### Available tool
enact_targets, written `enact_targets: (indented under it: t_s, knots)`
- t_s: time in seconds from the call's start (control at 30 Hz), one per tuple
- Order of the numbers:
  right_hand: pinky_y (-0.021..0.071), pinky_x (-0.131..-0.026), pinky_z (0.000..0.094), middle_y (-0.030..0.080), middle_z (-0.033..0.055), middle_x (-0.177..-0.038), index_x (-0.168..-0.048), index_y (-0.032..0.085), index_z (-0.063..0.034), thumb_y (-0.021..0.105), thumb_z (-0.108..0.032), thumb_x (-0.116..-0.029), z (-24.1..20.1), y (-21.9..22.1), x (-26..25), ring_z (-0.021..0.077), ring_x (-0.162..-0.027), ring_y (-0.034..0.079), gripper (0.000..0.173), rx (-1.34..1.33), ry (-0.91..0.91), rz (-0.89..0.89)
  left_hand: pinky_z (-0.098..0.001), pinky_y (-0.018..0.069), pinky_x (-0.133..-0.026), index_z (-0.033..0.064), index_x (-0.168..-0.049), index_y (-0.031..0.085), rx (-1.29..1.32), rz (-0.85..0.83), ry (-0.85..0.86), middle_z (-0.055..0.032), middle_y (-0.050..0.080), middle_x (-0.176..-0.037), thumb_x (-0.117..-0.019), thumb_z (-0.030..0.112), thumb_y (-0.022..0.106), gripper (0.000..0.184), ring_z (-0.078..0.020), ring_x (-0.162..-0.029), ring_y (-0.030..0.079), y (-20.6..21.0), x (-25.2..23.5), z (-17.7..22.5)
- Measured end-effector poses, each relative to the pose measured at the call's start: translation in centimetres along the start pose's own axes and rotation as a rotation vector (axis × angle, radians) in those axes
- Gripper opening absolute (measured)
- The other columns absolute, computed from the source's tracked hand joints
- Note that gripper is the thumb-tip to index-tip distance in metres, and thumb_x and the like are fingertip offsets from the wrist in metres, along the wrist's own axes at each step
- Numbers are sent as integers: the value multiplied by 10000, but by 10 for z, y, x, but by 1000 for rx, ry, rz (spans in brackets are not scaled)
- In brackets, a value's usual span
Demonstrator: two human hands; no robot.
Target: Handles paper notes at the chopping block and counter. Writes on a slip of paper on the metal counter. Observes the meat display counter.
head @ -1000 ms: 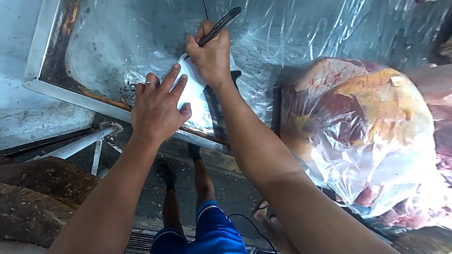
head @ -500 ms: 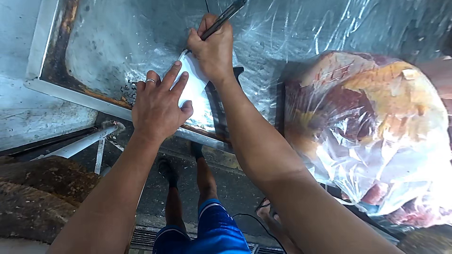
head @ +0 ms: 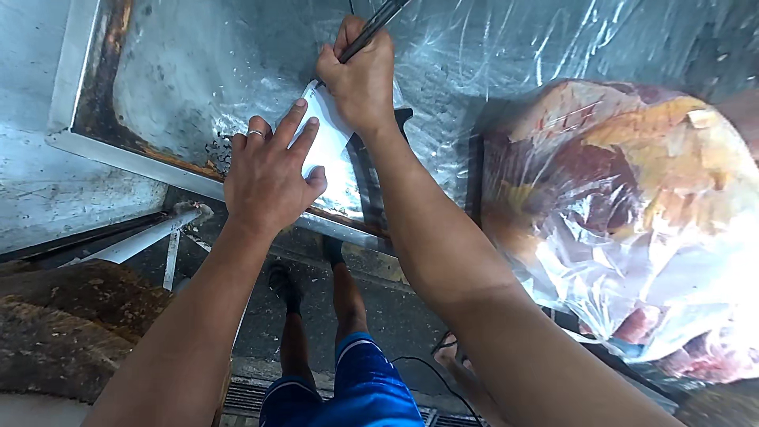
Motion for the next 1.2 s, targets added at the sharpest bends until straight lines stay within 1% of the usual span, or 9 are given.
enact_targets:
  t_s: [0.33,0.47,0.67,0.8,0.93,1.0,1.07,1.13,1.2]
  knots:
    - [361,-481,257,445,-53,-563,-661,481,-141,655,-57,-852,0,-2,1,59,-495,427,272,1,-2,40,-493,398,-927,323,-1544,481,-9,-8,0,142,313,-1664,-944,576,438,653,-284,-1257,503,0,-1,0]
    - [433,-456,272,489,-29,-550,-663,485,-130,673,-54,-874,4,-6,0,82,-470,490,293,-58,25,67,-498,401,-923,322,-1538,490,-8,-5,2,141,317,-1663,-948,576,434,645,-289,-1255,506,1,-1,0]
    - [370,-483,263,449,-50,-561,-648,478,-144,659,-63,-855,2,-3,-1,64,-497,437,287,5,17,48,-504,397,-932,320,-1534,497,-4,1,-2,139,326,-1659,-944,573,440,645,-291,-1260,503,1,-1,1]
    - [438,-468,268,499,-38,-568,-666,511,-129,670,-70,-874,4,-3,0,69,-489,497,268,-31,22,47,-501,398,-935,322,-1536,494,2,-1,-2,145,318,-1661,-944,587,446,650,-286,-1260,500,2,0,0]
    - [388,-493,263,477,-56,-573,-661,506,-148,662,-77,-846,2,-3,-1,57,-510,462,252,34,31,21,-492,393,-927,324,-1535,494,-3,2,-2,146,317,-1661,-942,589,444,651,-277,-1251,501,2,-1,0]
    - [403,-491,264,484,-49,-580,-675,509,-137,662,-71,-853,3,-4,-1,63,-508,471,244,2,22,35,-490,394,-931,333,-1536,492,-8,4,-4,150,312,-1663,-938,587,440,652,-275,-1257,501,1,-1,0]
    - [490,-477,285,536,-21,-586,-696,533,-115,689,-82,-894,6,-5,0,90,-495,541,254,-91,15,57,-485,402,-927,328,-1531,498,3,23,-9,122,306,-1669,-933,588,447,655,-274,-1248,506,-1,1,-1]
    - [512,-471,287,548,-5,-591,-703,533,-99,702,-88,-927,4,-9,0,106,-493,560,281,-191,7,96,-483,424,-907,286,-1488,554,28,132,-31,34,391,-1626,-916,572,480,644,-285,-1200,535,-6,5,-4]
    - [507,-464,285,535,5,-585,-709,519,-84,660,-61,-958,0,-15,3,112,-486,550,287,-290,3,155,-489,438,-880,211,-1368,651,33,251,-73,-63,568,-1420,-880,528,529,594,-312,-1131,572,-10,10,-7]
Point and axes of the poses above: each hand's wrist, its own x-axis away from the middle knuckle, its own y-axis out of the palm, z = x × y, the point moved 7 cm from there along -x, towards the middle knuckle
